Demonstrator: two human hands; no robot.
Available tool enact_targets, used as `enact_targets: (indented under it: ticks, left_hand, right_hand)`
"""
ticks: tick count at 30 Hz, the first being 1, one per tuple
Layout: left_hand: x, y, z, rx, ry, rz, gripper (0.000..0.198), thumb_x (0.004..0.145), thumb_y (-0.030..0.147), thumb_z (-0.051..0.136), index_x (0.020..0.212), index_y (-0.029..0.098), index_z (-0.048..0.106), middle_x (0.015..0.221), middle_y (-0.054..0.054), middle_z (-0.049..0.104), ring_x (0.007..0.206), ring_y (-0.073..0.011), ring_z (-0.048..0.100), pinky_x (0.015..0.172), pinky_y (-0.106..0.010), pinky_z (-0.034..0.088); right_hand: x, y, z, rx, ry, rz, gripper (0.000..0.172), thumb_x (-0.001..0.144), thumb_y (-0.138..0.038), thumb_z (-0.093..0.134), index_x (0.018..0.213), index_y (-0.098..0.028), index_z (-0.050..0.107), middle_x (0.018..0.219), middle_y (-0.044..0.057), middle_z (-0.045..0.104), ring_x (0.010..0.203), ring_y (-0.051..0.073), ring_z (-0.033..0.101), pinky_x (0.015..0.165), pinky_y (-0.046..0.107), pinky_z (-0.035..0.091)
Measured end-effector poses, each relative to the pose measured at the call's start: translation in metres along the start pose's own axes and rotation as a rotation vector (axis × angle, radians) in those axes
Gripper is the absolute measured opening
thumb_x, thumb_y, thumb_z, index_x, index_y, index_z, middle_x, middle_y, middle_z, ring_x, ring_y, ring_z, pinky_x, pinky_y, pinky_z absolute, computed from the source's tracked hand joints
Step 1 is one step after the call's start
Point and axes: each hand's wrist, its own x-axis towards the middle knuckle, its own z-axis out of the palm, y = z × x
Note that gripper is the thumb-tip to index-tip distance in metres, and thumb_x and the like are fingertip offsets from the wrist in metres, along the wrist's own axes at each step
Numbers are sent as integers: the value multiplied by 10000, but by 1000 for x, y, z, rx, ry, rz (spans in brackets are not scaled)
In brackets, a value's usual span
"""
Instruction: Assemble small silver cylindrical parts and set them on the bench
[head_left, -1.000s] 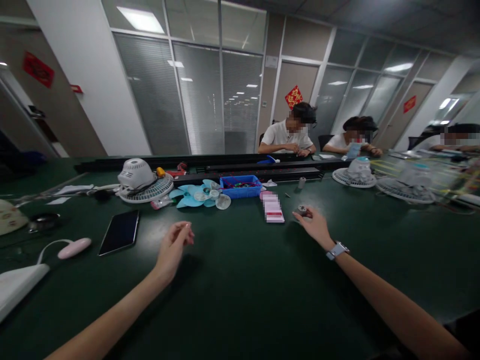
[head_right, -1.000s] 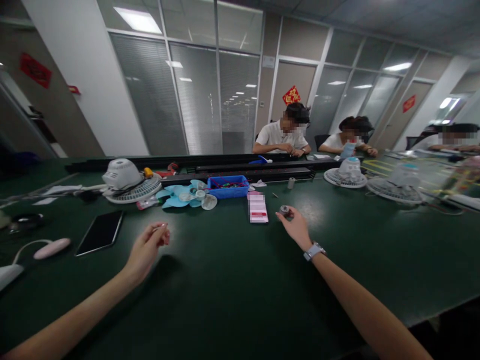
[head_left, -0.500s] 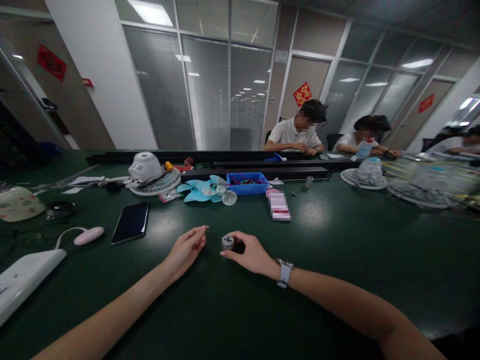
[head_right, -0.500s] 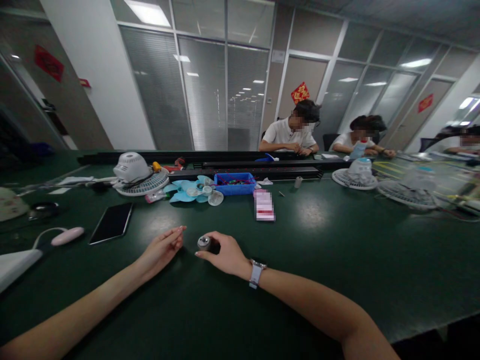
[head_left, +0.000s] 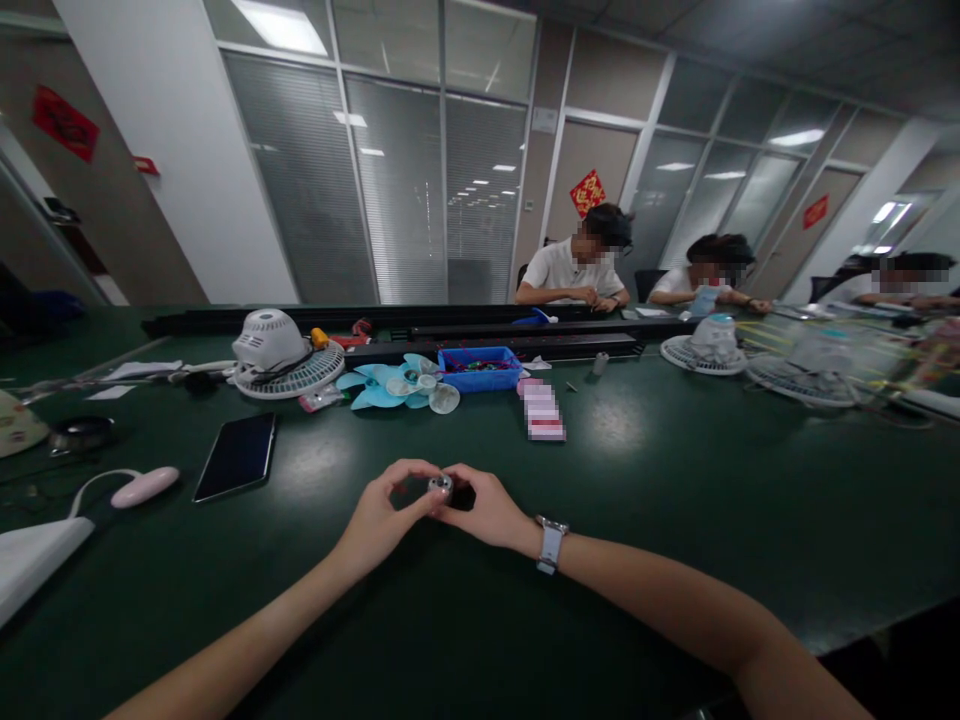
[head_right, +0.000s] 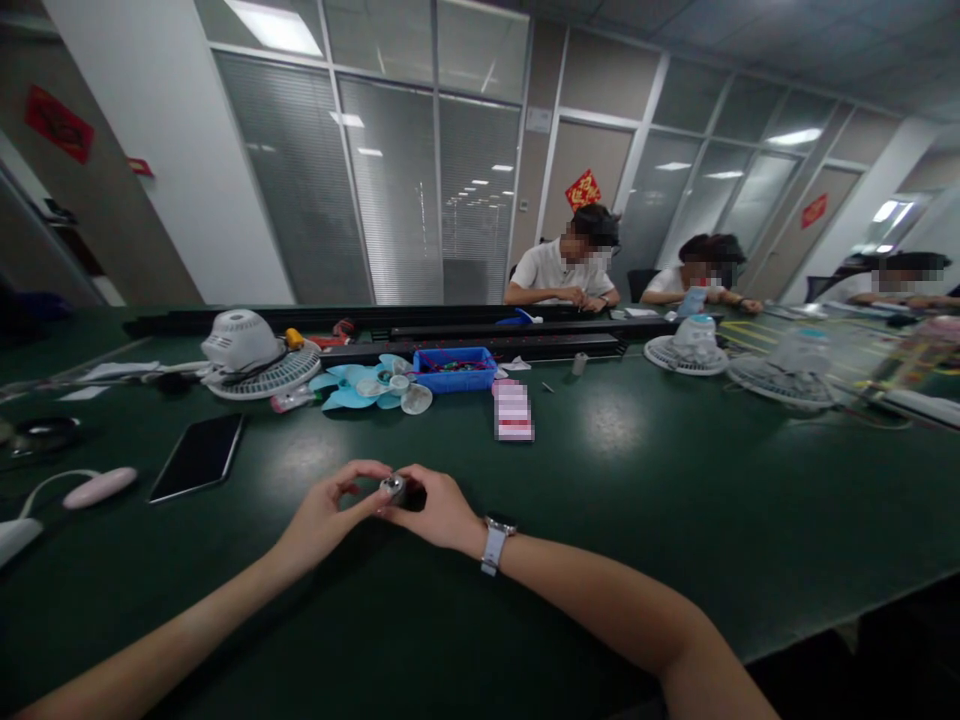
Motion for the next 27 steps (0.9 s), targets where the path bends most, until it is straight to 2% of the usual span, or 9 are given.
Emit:
enact_targets:
  ticks: [3,8,13,17,19,24,27]
  left_hand:
    - [2,3,1,70,-36,7,203,818,389,671,982,313,762,1153,-53,663,1134,-274,554,993,-438,400]
    - [6,2,1,15,58,-49,346,774,413,707,1113,344,722,1226,-52,640,1138,-284,556,983,-428,422]
    - [10,1,0,110,45,-17,194,767,425,707,912,327,790,1116,-59,687,1112,-302,547,985,-454,395]
    - [11,3,-7,79,156,50,199,789,419,691,918,304,790,1009,-62,719,1028,-278,581,932,-405,418]
    - [8,0,-11,82,190,35,219,798,423,683,947,300,785,1003,-62,728,1011,-271,584,914,-390,416]
    - [-3,-20,-12,217,111,-53,228,790,442,677,946,319,788,916,-62,721,919,-273,566,824,-378,405]
    - [-5,-27,-8,301,53,-18,218,788,448,678,946,344,785,874,-59,697,876,-265,538,773,-349,389]
  right_hand:
    - [0,1,1,-8,4,-17,369,799,-426,700,1073,-190,625,1019,38,681,911,167,633,798,306,496]
    - [-1,0,1,-47,8,-17,375,794,-429,707,1076,-194,630,1005,34,682,889,167,627,784,303,487]
    - [-1,-2,0,-70,-4,13,423,791,-465,701,1110,-196,633,1005,43,683,892,175,627,774,308,486]
    - [-2,1,-1,-46,6,25,472,763,-481,721,1121,-187,631,1020,52,684,903,178,632,784,313,491]
    - [-2,1,0,-29,-4,19,461,775,-473,713,1127,-188,631,1029,49,685,904,173,632,786,311,493]
    - [-2,-5,-3,-17,-1,26,411,793,-446,703,1119,-204,640,1038,37,690,906,166,634,784,301,495]
    - [-6,-3,-24,-46,81,27,360,817,-425,680,1098,-202,646,1027,33,695,906,161,637,811,302,496]
